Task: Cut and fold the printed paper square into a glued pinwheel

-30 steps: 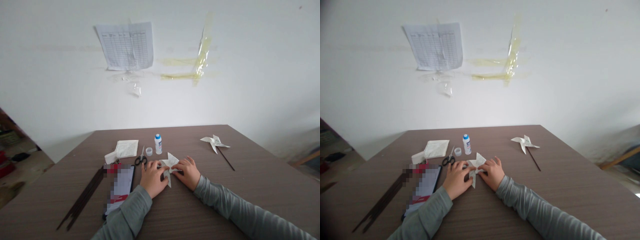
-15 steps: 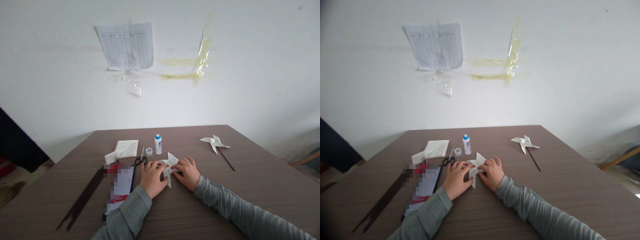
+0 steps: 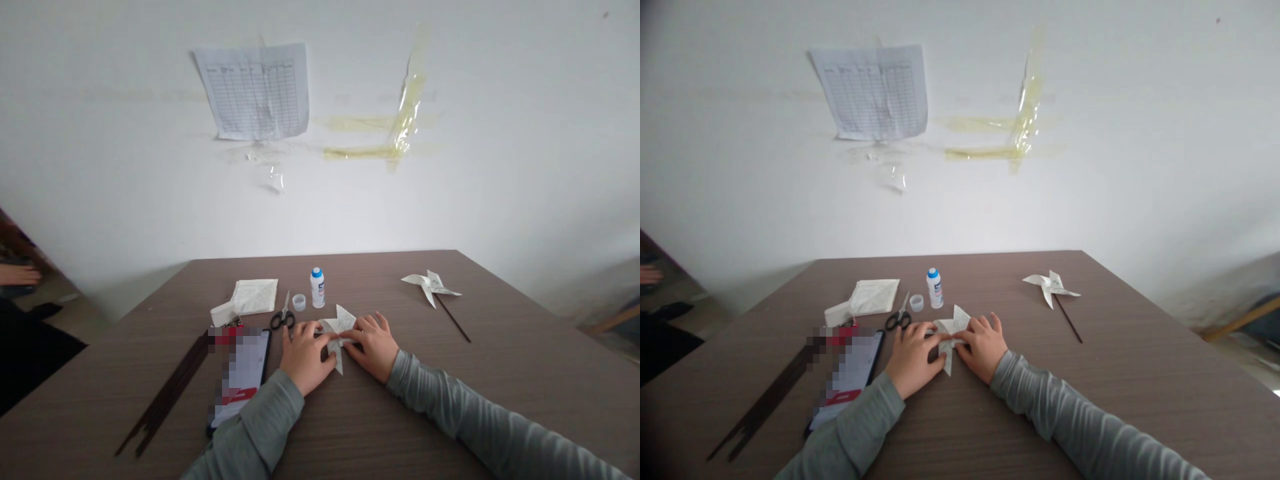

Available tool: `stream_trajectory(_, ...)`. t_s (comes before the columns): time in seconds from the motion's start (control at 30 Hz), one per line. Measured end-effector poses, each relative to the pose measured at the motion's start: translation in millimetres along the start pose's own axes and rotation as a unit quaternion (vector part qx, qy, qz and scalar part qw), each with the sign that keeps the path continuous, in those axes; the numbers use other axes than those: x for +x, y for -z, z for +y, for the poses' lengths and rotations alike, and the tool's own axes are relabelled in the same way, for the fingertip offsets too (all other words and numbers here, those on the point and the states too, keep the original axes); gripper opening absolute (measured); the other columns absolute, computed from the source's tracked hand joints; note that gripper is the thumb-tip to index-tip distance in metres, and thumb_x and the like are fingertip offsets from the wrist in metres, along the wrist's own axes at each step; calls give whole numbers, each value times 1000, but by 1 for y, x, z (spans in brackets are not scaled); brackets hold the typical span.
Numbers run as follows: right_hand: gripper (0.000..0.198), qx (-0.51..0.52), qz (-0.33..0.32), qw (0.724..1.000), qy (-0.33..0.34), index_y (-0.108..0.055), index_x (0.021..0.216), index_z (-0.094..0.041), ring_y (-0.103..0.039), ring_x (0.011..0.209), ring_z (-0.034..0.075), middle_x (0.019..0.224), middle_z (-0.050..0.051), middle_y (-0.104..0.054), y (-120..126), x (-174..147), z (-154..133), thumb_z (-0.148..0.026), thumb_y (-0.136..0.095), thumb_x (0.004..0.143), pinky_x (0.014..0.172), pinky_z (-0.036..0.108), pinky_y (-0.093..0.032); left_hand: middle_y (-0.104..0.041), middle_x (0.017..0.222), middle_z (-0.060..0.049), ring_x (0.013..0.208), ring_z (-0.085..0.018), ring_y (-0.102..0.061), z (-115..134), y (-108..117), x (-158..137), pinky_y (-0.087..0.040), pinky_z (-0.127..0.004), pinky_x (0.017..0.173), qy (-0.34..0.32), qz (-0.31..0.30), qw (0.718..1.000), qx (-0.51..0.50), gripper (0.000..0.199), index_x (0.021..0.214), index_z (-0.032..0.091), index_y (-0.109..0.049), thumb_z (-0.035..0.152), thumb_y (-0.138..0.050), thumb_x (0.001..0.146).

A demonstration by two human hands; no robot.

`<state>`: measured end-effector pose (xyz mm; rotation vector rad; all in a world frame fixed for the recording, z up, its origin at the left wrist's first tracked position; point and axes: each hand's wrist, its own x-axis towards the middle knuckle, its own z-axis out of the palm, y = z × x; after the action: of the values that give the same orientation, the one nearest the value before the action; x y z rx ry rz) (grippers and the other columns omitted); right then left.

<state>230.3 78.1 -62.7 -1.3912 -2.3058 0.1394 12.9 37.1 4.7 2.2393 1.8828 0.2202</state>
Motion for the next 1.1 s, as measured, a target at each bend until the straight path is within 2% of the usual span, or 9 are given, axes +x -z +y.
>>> stream_trajectory(0.17, 33, 7, 9, 1000, -6, -105, 136, -45, -89, 133, 46, 128, 13, -96, -6, 0, 5, -29, -87, 113, 144, 83, -55, -85, 173, -12, 174, -47, -67, 1, 4, -1, -33, -90, 158, 0, -4, 1000, 2, 54, 161, 44, -96, 24, -85, 112)
stream_trajectory(0.37, 33, 23, 22, 999, -11, -105, 133, -45, -92, 125, 41, 121, 10, -97, -10, -1, 14, -28, -81, 117, 145, 81, -54, -84, 172, -12, 174, -47, -66, 0, 0, -1, -33, -89, 158, -2, 5, 1000, -4, 50, 159, 42, -97, 25, -86, 113)
stream_trajectory(0.53, 34, 12, 18, 1000, -2, -105, 135, -45, -91, 127, 43, 124, 10, -97, -9, -2, 13, -28, -83, 115, 144, 84, -54, -86, 171, -13, 171, -48, -69, -4, -7, 0, -36, -87, 158, -4, 18, 1000, 3, 55, 164, 41, -94, 26, -87, 111)
stream_trajectory(0.7, 34, -3, 17, 1000, 11, -105, 135, -45, -89, 128, 44, 124, 12, -96, -10, -1, 11, -30, -83, 115, 143, 86, -53, -86, 170, -11, 169, -47, -69, -10, -14, 1, -37, -89, 156, -25, 36, 999, -3, 55, 162, 47, -95, 26, -86, 112)
stream_trajectory(0.8, 34, -13, 30, 999, 29, -104, 135, -45, -88, 125, 44, 122, 13, -96, -11, -1, 11, -29, -83, 115, 143, 86, -54, -84, 171, -11, 170, -46, -67, -7, -11, 0, -36, -90, 156, -20, 27, 999, -5, 56, 163, 49, -94, 27, -84, 113)
stream_trajectory(0.97, 31, -11, 45, 998, 33, -104, 133, -44, -90, 124, 44, 121, 13, -96, -16, -2, 14, -31, -85, 113, 141, 86, -56, -83, 172, -12, 173, -46, -66, 1, 1, -3, -34, -89, 157, -3, 1, 1000, 1, 56, 165, 46, -94, 26, -84, 113)
stream_trajectory(1.1, 29, 13, 60, 998, 32, -104, 128, -43, -91, 120, 41, 116, 10, -97, -18, -3, 19, -30, -83, 114, 143, 82, -56, -83, 173, -13, 173, -46, -67, 1, 0, -2, -36, -86, 158, 0, 0, 1000, 6, 54, 163, 40, -94, 26, -83, 112)
